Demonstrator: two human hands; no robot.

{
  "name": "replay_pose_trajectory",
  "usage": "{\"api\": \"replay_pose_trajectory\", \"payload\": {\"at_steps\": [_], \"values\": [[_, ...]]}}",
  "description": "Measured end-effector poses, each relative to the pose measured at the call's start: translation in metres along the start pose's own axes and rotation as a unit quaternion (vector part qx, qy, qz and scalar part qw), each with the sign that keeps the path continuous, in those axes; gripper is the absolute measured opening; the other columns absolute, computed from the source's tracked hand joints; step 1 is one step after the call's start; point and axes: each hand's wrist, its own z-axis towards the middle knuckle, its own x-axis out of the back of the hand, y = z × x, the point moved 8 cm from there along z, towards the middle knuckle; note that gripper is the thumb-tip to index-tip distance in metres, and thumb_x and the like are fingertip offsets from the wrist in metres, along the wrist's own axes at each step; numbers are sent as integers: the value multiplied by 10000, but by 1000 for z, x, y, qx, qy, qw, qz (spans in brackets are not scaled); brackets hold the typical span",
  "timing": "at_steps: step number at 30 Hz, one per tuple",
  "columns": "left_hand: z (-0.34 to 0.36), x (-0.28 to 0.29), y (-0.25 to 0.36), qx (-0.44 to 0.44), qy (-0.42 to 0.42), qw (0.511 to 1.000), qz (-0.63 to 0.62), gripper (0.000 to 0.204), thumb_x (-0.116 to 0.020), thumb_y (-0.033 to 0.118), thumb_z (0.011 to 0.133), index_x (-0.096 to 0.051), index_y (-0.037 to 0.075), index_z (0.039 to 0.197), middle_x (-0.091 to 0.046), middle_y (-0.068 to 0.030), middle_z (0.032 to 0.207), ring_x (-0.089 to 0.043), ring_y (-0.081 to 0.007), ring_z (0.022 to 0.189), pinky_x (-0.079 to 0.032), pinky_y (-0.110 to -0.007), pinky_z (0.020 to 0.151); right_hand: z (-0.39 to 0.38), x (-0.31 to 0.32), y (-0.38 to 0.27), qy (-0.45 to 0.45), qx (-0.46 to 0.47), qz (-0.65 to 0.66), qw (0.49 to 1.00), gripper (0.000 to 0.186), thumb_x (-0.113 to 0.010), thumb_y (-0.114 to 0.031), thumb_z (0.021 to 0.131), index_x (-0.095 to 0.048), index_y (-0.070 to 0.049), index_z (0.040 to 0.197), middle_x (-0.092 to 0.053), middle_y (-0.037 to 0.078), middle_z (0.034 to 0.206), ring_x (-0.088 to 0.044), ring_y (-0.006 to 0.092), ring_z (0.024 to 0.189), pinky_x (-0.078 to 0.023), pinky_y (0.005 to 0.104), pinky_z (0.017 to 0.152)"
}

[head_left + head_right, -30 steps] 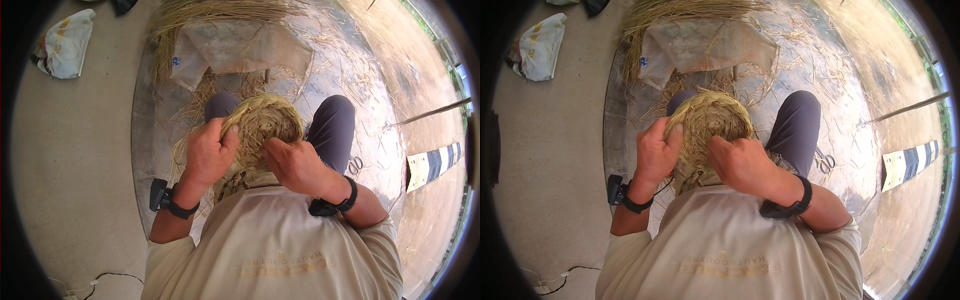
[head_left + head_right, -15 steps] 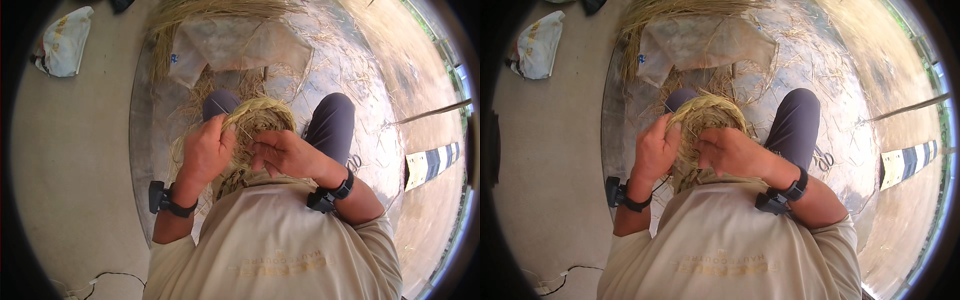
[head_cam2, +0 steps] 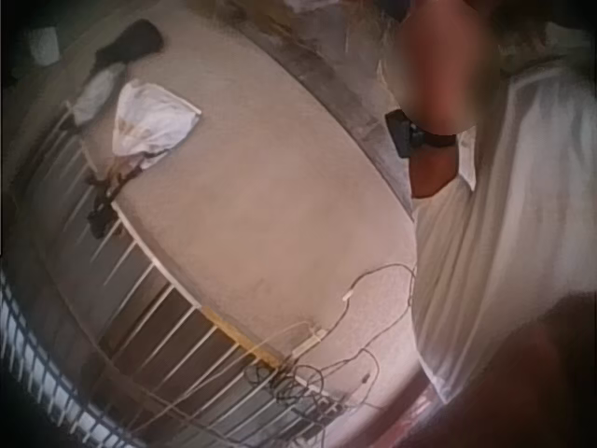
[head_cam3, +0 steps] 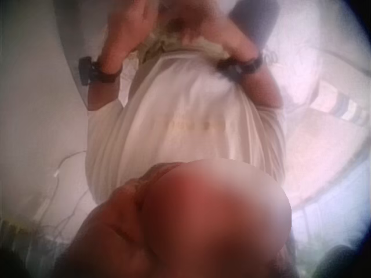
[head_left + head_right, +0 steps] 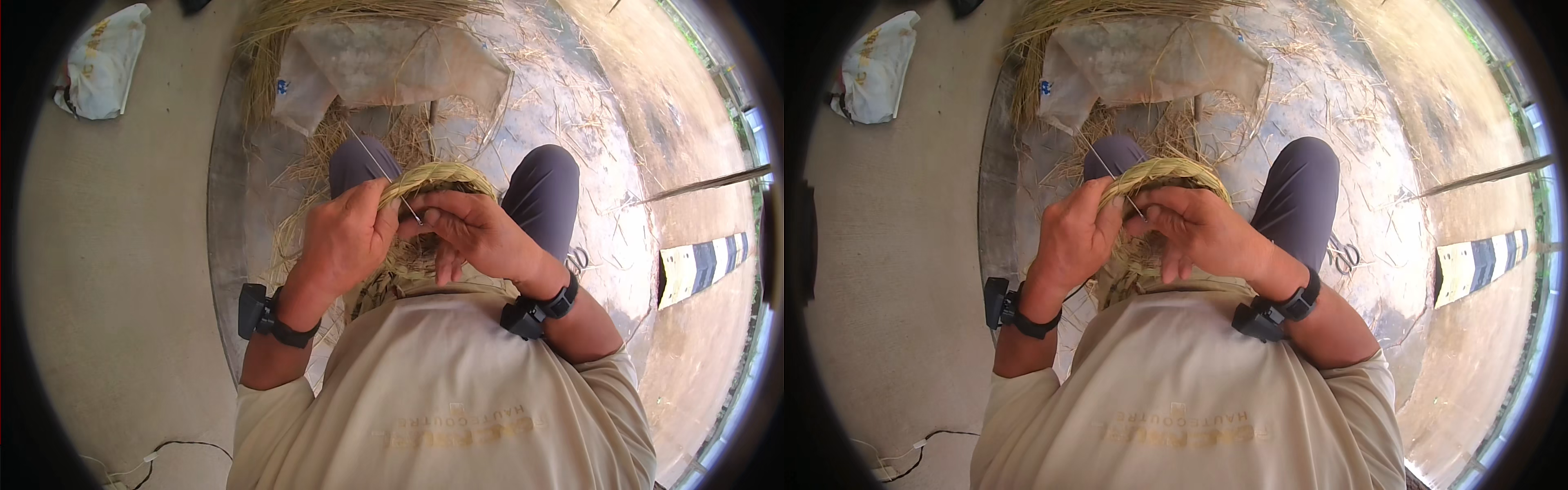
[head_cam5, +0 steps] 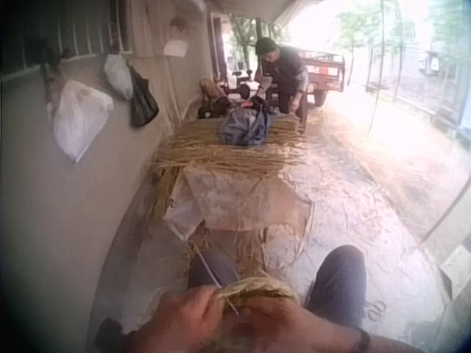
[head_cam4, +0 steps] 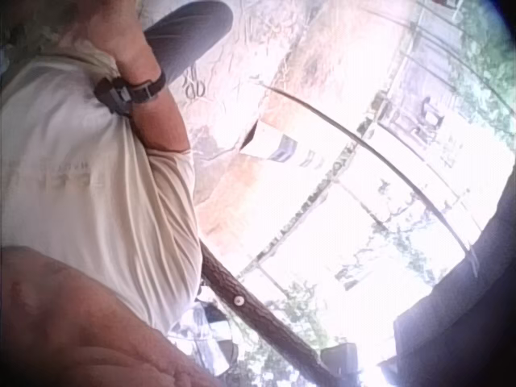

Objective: The recorder is weaving a small basket using a needle and thread to bind bundles of straw.

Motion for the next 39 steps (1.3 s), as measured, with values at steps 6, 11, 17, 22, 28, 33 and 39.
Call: {"api": "replay_pose_trajectory", "payload": {"at_steps": [6,11,17,22,28,33,39], "values": [[0,4,-3,10,4,1000,14,205,-670,93,975,-650,-13,1149,-724,-226,938,-728,-404,817,-570,-445,673,-32,11,-4,31,23,-134,990,288,-572,-108,1063,-595,61,1295,-760,133,1104,-733,180,640,-575,321,547],[2,8,0,-11,15,999,26,232,-699,74,939,-653,-9,1151,-729,-221,943,-729,-399,822,-575,-447,679,-62,37,-58,53,224,-343,911,200,-609,-68,1023,-680,49,1169,-744,114,932,-692,154,696,-561,322,651],[12,-12,33,-137,-30,988,64,268,-745,148,871,-667,40,1104,-714,-112,862,-713,-326,711,-571,-421,565,-19,41,-103,131,241,-407,871,163,-667,-150,959,-723,2,970,-662,184,774,-649,333,694,-531,406,668],[15,-17,43,-167,-40,981,94,229,-733,125,856,-658,43,1056,-675,-89,801,-704,-296,682,-558,-418,543,28,20,-79,85,252,-508,819,198,-646,-181,1020,-714,-11,946,-607,183,787,-642,148,699,-506,375,644],[16,-16,37,-156,-87,982,54,304,-750,68,814,-681,9,1104,-710,-143,868,-717,-328,739,-568,-423,609,29,88,-88,238,230,-79,940,268,-648,-245,1017,-740,-3,948,-699,81,779,-595,181,586,-501,307,575],[12,9,6,-115,-96,984,93,284,-747,66,820,-674,14,1089,-715,-152,866,-717,-331,738,-568,-426,612,-36,158,-104,310,270,201,889,325,-608,-175,1058,-627,83,1255,-583,-13,768,-528,72,613,-459,244,575],[10,19,-17,-97,-91,988,72,213,-753,128,852,-674,58,1036,-703,-123,839,-696,-338,718,-552,-443,595,-46,112,-97,204,308,-94,925,268,-511,-163,1105,-645,25,1240,-719,100,965,-671,149,758,-558,285,717]]}}
